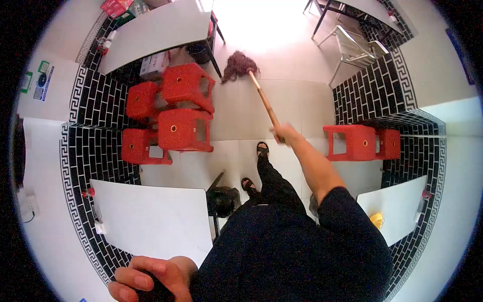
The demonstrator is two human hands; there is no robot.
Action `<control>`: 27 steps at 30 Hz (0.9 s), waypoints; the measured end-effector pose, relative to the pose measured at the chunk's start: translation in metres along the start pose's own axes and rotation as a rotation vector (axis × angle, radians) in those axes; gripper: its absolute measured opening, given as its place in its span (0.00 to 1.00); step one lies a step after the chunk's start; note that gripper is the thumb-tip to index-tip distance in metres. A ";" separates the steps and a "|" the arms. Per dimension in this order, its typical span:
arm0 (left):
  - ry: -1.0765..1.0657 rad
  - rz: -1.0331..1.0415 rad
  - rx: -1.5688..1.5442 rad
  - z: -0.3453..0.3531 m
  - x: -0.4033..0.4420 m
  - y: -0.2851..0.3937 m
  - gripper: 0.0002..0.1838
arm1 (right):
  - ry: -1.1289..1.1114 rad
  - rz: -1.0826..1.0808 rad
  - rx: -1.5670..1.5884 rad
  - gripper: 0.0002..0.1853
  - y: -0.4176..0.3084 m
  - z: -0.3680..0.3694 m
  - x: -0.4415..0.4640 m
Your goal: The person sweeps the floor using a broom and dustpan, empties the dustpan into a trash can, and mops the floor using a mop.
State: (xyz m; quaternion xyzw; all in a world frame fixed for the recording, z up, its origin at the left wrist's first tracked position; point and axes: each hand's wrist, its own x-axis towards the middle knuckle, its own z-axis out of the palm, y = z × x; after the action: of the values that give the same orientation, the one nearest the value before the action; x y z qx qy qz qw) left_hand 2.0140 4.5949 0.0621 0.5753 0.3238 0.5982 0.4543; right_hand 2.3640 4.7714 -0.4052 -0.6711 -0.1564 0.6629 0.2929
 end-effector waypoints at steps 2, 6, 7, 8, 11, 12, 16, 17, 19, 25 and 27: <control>0.025 0.053 0.089 0.021 0.023 -0.014 0.23 | 0.013 0.055 0.331 0.12 -0.051 0.024 0.047; 0.026 0.080 0.289 0.050 0.063 -0.032 0.24 | -0.013 0.057 0.427 0.11 -0.086 0.053 0.087; -0.006 0.072 0.270 0.054 0.073 -0.034 0.24 | -0.053 -0.003 0.309 0.11 -0.076 0.054 0.078; -0.006 0.077 0.269 0.059 0.082 -0.037 0.24 | -0.093 -0.068 0.186 0.11 -0.067 0.055 0.067; -0.015 0.061 0.204 0.068 0.105 -0.044 0.25 | -0.112 -0.091 0.271 0.12 0.004 0.047 0.033; -0.020 0.078 0.205 0.071 0.113 -0.047 0.25 | -0.119 -0.071 0.273 0.15 0.016 0.042 0.003; -0.039 0.097 0.230 0.086 0.144 -0.057 0.25 | -0.101 0.128 0.242 0.33 0.012 0.011 -0.091; -0.043 0.100 0.233 0.092 0.156 -0.065 0.25 | -0.105 0.126 0.246 0.33 0.003 0.003 -0.088; -0.042 0.083 0.246 0.097 0.165 -0.061 0.25 | -0.030 0.176 0.304 0.34 -0.005 -0.002 -0.100; -0.059 0.040 0.337 0.114 0.200 -0.088 0.26 | -0.057 -0.115 0.582 0.23 -0.092 0.026 0.019; -0.011 0.059 0.438 0.126 0.201 -0.099 0.26 | -0.093 -0.183 0.625 0.07 -0.135 0.030 0.082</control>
State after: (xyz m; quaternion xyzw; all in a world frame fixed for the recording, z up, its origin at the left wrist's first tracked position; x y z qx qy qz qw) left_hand 2.1693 4.7995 0.0671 0.6727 0.4266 0.5233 0.3026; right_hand 2.3642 4.9316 -0.3879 -0.5010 -0.0184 0.6798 0.5354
